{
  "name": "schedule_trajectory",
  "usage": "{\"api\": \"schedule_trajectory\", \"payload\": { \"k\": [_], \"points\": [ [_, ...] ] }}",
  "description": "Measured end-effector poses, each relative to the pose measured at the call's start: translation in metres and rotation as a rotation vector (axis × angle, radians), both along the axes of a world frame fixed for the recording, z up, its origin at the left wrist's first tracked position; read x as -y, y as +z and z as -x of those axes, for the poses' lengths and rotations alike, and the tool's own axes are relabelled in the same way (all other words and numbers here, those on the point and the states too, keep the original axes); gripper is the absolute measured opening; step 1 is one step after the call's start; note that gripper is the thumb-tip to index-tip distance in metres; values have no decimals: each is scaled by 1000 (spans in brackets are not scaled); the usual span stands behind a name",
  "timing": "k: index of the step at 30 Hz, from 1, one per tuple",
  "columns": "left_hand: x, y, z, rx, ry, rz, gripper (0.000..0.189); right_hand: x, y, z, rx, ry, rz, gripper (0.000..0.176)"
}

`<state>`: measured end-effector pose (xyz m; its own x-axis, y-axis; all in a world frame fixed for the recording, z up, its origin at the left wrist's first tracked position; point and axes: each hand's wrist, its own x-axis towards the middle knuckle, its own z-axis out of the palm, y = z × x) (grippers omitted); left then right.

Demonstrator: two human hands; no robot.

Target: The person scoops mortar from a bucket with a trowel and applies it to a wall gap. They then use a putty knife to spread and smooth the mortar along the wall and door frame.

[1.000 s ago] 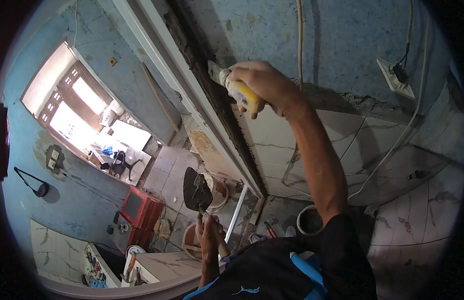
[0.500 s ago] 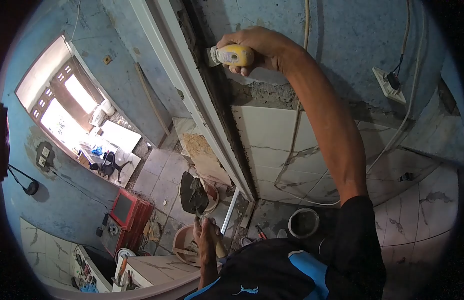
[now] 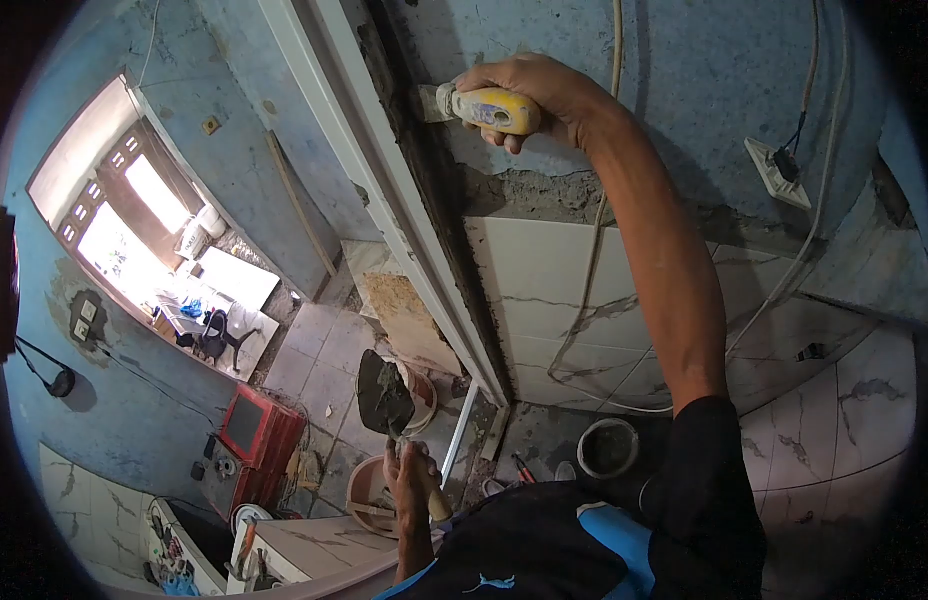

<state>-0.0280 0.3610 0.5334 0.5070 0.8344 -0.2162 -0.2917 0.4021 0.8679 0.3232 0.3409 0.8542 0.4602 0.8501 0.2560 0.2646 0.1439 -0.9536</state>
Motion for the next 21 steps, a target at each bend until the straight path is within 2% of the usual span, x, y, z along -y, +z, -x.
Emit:
{"api": "schedule_trajectory", "payload": {
  "k": [7,9,12,15,21],
  "points": [
    [1,-1,0,-39,31,-23,50,-3,2,-4,124,78,35,43],
    [0,-4,2,-48,20,-21,50,5,2,-16,103,149,68,50],
    [0,-6,1,-34,29,-33,48,17,5,-13,104,116,-59,51],
    [0,-2,1,-44,23,-46,48,13,15,-11,151,42,-44,49],
    [2,-2,3,-42,34,-53,39,-2,28,-22,126,83,-18,49]
  ]
}}
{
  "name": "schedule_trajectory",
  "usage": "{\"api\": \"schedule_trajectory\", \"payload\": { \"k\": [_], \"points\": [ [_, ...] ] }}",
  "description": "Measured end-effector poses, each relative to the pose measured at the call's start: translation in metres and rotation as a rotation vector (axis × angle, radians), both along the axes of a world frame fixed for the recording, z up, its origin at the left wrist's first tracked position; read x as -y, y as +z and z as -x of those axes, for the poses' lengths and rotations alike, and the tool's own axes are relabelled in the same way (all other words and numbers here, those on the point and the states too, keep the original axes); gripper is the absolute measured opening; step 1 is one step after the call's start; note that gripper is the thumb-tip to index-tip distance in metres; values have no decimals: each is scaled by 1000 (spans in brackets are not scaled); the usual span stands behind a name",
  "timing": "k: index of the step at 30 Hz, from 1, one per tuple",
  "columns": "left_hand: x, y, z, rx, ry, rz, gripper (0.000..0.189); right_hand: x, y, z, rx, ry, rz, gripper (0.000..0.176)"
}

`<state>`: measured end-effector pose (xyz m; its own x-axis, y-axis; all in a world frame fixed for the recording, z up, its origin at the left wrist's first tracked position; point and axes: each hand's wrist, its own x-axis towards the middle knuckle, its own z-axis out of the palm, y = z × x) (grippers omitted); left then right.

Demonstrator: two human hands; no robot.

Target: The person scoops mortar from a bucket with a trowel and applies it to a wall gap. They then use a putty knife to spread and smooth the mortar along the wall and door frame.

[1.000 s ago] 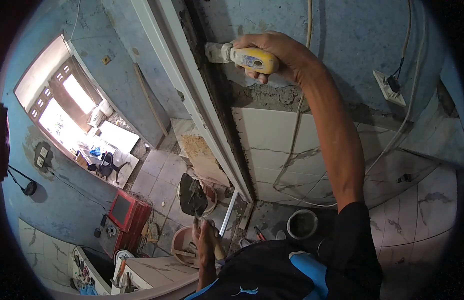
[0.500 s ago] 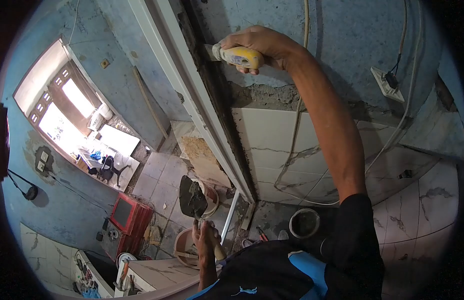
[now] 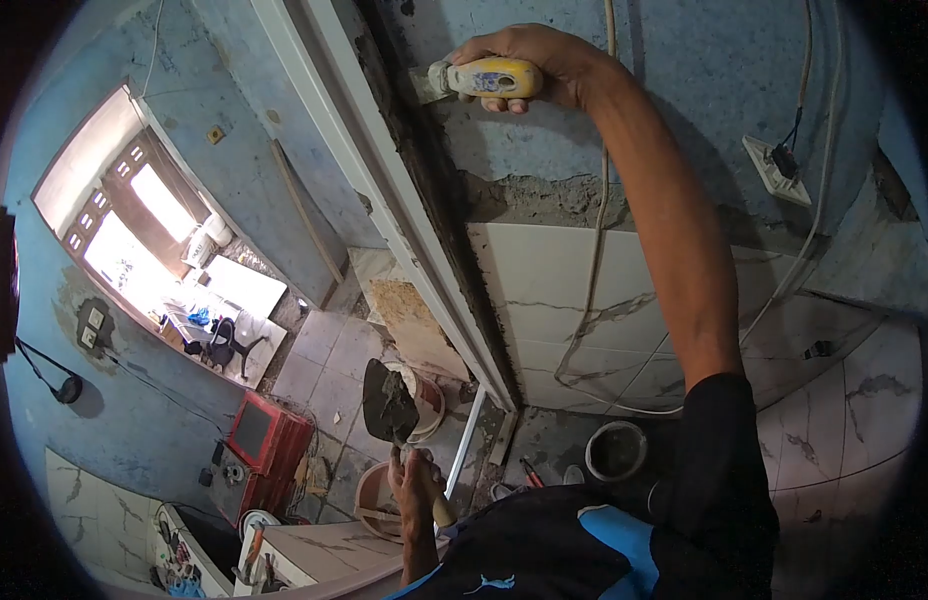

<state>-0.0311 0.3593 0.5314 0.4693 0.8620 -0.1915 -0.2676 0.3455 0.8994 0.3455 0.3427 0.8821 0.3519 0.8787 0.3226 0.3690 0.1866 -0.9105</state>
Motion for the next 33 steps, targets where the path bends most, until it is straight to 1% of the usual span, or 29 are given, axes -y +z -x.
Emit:
{"api": "schedule_trajectory", "payload": {
  "k": [5,8,10,11,14,16,17,18,20,22,23,24,25,26,27,28,29,30,31,32,33],
  "points": [
    [1,-2,2,-1,-10,44,36,-8,5,-6,21,-8,43,50],
    [3,1,-1,24,-1,21,36,-4,6,-5,66,-16,43,50],
    [4,3,-1,27,3,40,35,2,7,-14,83,91,61,52],
    [5,2,-1,29,9,66,34,8,6,-18,84,91,60,52],
    [6,0,-1,-2,11,49,32,27,0,-2,77,63,-8,53],
    [5,-5,-1,11,20,45,33,34,-14,11,22,-10,-151,52],
    [7,-7,-1,23,28,43,34,33,-26,17,16,-32,-179,46],
    [7,-6,-1,21,32,46,34,31,-41,24,14,-28,-175,46],
    [5,1,-2,-31,3,46,31,27,-76,43,38,-27,-306,42],
    [1,3,-2,37,-22,41,29,34,-113,65,-17,-30,-238,43],
    [0,7,-2,42,-27,69,28,36,-137,81,49,-92,-249,43],
    [2,27,-3,31,-55,104,27,37,-158,95,114,-146,-252,43],
    [4,46,-2,31,-118,143,27,39,-175,102,365,-123,-269,42],
    [5,50,1,86,-152,193,29,43,-187,112,389,-47,-233,41],
    [3,52,6,205,-224,288,48,43,-211,116,462,-48,-264,42],
    [3,53,8,272,-277,315,51,40,-238,115,549,-58,-311,43],
    [7,62,7,262,-267,333,48,39,-258,115,548,-33,-293,43],
    [11,70,7,252,-268,346,46,40,-275,115,631,-59,-319,43],
    [8,65,12,320,-331,413,54,40,-286,115,718,-90,-354,44],
    [9,67,11,327,-327,417,54,39,-294,115,723,-83,-350,44],
    [11,71,11,367,-357,453,54,40,-301,118,779,-124,-367,45]
  ]
}}
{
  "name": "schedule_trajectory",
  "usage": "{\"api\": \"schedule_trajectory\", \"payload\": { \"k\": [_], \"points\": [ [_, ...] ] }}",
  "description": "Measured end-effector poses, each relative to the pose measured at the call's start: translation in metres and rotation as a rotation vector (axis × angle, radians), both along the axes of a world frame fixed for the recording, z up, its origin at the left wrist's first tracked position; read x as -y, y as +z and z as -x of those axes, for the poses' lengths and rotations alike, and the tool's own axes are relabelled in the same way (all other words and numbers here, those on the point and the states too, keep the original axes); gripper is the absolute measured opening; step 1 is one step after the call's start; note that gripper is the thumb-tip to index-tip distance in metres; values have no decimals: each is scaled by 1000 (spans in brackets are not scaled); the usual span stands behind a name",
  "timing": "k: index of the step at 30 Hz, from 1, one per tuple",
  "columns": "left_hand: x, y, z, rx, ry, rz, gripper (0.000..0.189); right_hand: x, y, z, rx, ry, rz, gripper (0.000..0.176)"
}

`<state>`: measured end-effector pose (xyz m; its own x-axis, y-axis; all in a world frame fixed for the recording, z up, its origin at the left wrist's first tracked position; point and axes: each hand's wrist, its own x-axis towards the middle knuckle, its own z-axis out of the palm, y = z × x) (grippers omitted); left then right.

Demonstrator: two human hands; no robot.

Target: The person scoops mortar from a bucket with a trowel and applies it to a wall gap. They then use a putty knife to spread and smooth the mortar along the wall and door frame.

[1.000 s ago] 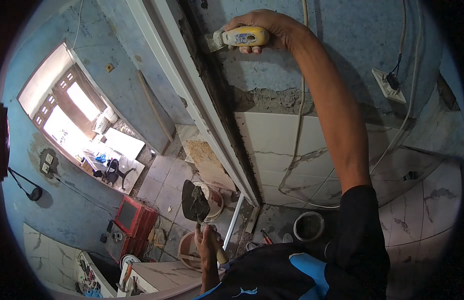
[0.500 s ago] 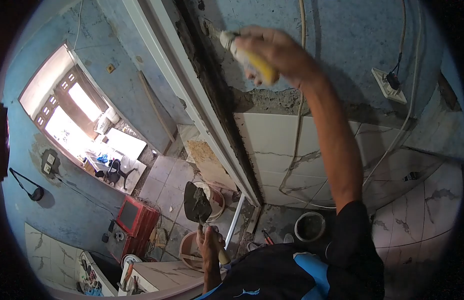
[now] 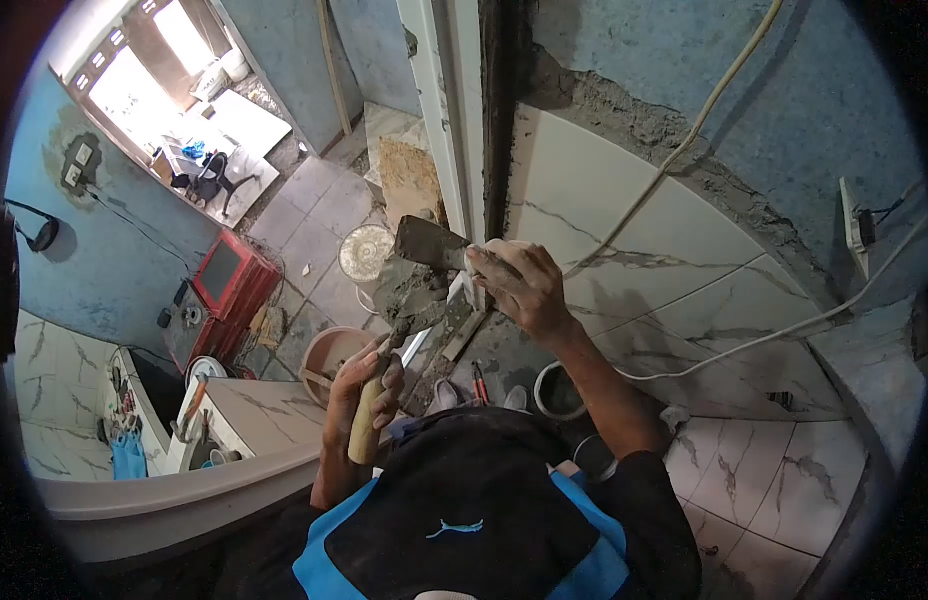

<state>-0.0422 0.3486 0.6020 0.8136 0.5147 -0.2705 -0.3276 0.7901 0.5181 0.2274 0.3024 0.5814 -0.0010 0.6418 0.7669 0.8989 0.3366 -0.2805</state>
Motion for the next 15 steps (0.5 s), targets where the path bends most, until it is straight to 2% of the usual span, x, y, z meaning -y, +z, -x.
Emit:
{"api": "schedule_trajectory", "payload": {
  "k": [6,11,15],
  "points": [
    [0,-2,0,97,-82,134,48,17,-14,2,63,-123,-7,50],
    [4,-16,-8,200,-51,266,44,35,-27,2,38,-164,30,51],
    [5,-16,-10,287,-5,269,39,54,-35,1,-5,-204,38,49]
  ]
}}
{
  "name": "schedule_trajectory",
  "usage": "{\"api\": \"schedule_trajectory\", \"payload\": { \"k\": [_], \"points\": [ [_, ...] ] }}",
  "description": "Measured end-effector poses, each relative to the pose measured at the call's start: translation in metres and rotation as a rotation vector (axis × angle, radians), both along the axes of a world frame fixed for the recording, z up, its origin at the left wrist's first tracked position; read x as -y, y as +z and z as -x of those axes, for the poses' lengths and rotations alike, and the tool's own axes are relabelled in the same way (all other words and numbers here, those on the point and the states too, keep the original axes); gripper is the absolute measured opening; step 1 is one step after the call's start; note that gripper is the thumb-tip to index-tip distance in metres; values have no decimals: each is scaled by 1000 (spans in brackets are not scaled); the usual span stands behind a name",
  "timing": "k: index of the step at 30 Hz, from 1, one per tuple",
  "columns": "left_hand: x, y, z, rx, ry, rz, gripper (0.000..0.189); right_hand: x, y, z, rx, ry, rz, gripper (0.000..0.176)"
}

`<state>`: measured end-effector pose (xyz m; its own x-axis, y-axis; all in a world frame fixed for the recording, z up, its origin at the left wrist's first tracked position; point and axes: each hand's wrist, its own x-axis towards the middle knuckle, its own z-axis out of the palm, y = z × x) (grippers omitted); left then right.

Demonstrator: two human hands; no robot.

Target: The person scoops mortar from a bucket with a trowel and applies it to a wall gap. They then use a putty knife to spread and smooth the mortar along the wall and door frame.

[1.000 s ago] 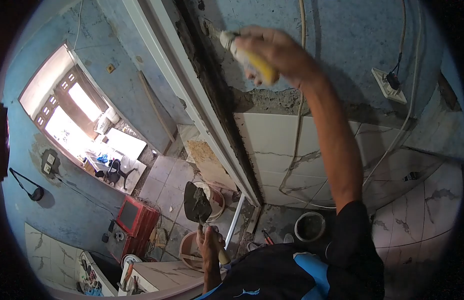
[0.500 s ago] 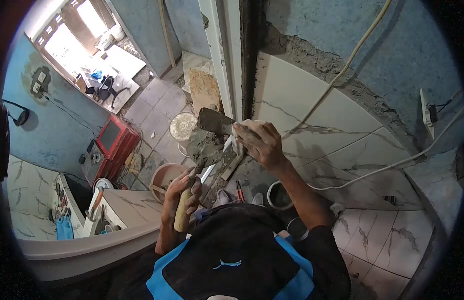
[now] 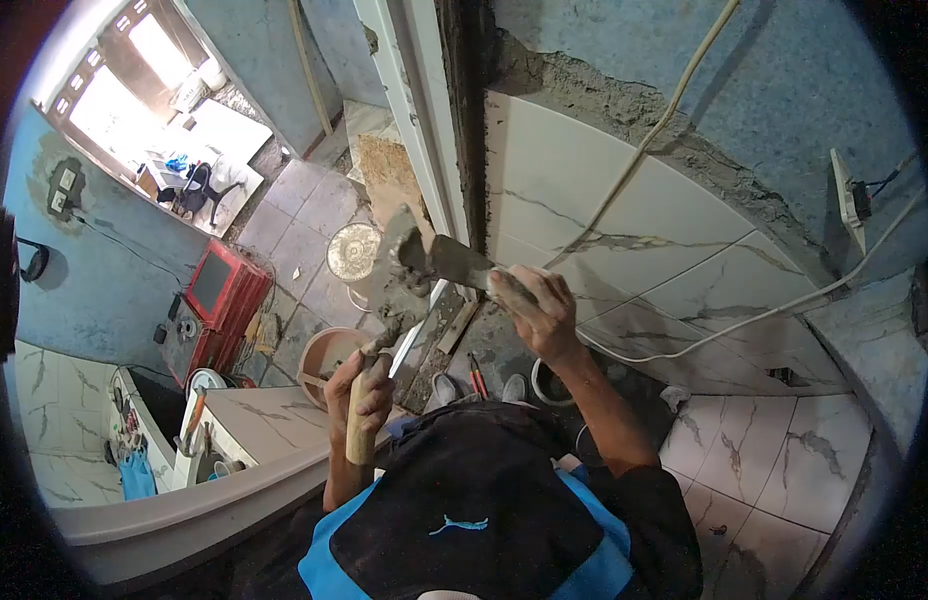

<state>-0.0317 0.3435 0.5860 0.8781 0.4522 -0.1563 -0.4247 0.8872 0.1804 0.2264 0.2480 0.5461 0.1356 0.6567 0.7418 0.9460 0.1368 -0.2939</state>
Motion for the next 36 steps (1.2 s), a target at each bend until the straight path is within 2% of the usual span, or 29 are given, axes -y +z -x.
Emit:
{"api": "schedule_trajectory", "payload": {
  "k": [4,6,7,10,12,15,19,23,26,28,29,30,32,33,34,36],
  "points": [
    [-2,10,1,-44,78,-115,40,16,11,-8,91,-59,117,44],
    [1,24,-9,-309,201,-472,46,17,45,0,-230,-52,153,37],
    [0,19,-11,-319,217,-481,53,18,67,6,-288,-42,183,32],
    [5,19,-21,-442,253,-557,58,21,109,25,-297,-17,303,32],
    [7,14,-25,-438,242,-542,58,17,114,34,-246,-7,322,34],
    [12,11,-28,-458,199,-575,67,12,109,46,181,-71,353,36],
    [14,11,-33,-415,207,-595,63,9,87,57,395,-95,413,42],
    [10,13,-37,-460,171,-576,60,11,82,56,389,-126,403,44],
    [4,7,-39,-441,231,-588,57,19,94,40,341,-91,473,38],
    [-3,4,-36,-455,291,-553,56,20,103,25,-196,29,595,36],
    [-4,4,-36,-433,316,-520,55,16,89,13,-350,117,412,34],
    [-7,3,-35,-428,339,-531,50,11,96,8,-340,102,367,34],
    [-12,-5,-31,-414,362,-553,41,6,113,1,-1160,224,381,21],
    [-13,-4,-29,-409,355,-587,41,0,119,-2,-1363,289,279,20],
    [-14,-4,-28,-445,363,-574,37,-9,128,-4,-1365,301,242,20],
    [-15,-6,-24,-491,372,-577,32,-32,153,-3,-1612,466,-74,20]
  ]
}}
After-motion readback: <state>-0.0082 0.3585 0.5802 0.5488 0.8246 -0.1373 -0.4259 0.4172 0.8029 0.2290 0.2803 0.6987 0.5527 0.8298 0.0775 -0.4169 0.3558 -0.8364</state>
